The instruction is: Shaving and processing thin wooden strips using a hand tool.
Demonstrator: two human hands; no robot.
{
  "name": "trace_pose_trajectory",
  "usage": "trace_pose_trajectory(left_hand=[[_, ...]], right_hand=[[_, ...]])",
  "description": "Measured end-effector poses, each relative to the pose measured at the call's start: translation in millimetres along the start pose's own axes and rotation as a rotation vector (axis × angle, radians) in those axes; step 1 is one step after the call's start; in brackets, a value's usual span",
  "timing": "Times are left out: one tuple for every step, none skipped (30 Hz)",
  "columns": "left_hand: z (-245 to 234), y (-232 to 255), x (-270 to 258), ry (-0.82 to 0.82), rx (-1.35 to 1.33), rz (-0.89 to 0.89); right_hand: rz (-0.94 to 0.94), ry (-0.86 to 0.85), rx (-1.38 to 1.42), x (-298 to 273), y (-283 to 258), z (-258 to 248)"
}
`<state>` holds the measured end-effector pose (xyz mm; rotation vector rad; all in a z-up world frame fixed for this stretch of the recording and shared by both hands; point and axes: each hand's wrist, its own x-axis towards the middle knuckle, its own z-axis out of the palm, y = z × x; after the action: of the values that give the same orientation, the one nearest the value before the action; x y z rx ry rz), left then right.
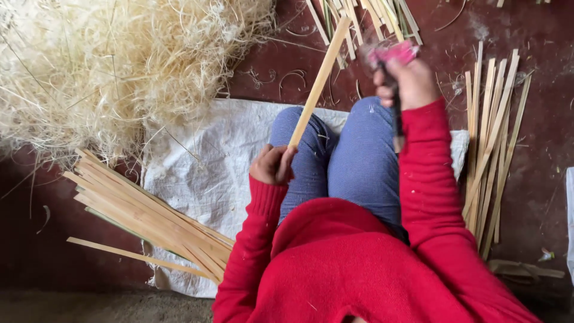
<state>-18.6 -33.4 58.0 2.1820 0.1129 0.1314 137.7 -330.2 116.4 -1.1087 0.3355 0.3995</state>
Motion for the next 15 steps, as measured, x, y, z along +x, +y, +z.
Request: trace_pose_trajectory(left_hand=[[1, 8, 8, 0.063, -0.106, 0.073], [2, 16, 17, 0.126, -0.210, 0.147], [4, 18, 21, 0.132, -0.210, 0.150], [6, 19, 25, 0.131, -0.320, 0.137], [9, 20, 28, 0.130, -0.431, 0.125], [10, 21, 30, 0.129, -0.431, 0.122], [13, 21, 32, 0.124, -0.429, 0.139], [16, 22, 33, 0.114, -0.430, 0.155], [16, 27, 34, 0.108, -0.431, 0.152], [17, 33, 35, 0.113, -0.439, 0.143], [17, 39, 36, 0.118, -0.447, 0.135], [15, 48, 37, 0.117, -0.448, 0.134], [12, 56, 37, 0.107, -0.451, 0.138], [9, 64, 38, 0.100, -0.451, 0.143], [12, 60, 40, 0.102, -0.450, 0.145]], right_hand=[[-0.090, 0.038, -0.163, 15, 23, -16], [-0.180, 0.078, -0.323, 31, 46, -31], [-0.184, 0.072, -0.325, 32, 53, -31], [-0.203, 0.065, -0.274, 32, 61, -31], [-0.223, 0.059, -0.223, 32, 69, -32], [-0.220, 0.060, -0.223, 24, 64, -27], [-0.205, 0.039, -0.141, 15, 58, -22], [-0.190, 0.023, -0.057, 6, 54, -17], [-0.187, 0.029, -0.057, -5, 47, -4], [-0.143, -0.027, -0.024, -17, 40, 10], [-0.100, -0.082, 0.009, -28, 32, 23], [-0.100, -0.080, 0.009, -32, 35, 28], [-0.082, -0.133, 0.012, -37, 38, 34], [-0.065, -0.190, 0.016, -40, 41, 41], [-0.066, -0.192, 0.017, -44, 39, 49]])
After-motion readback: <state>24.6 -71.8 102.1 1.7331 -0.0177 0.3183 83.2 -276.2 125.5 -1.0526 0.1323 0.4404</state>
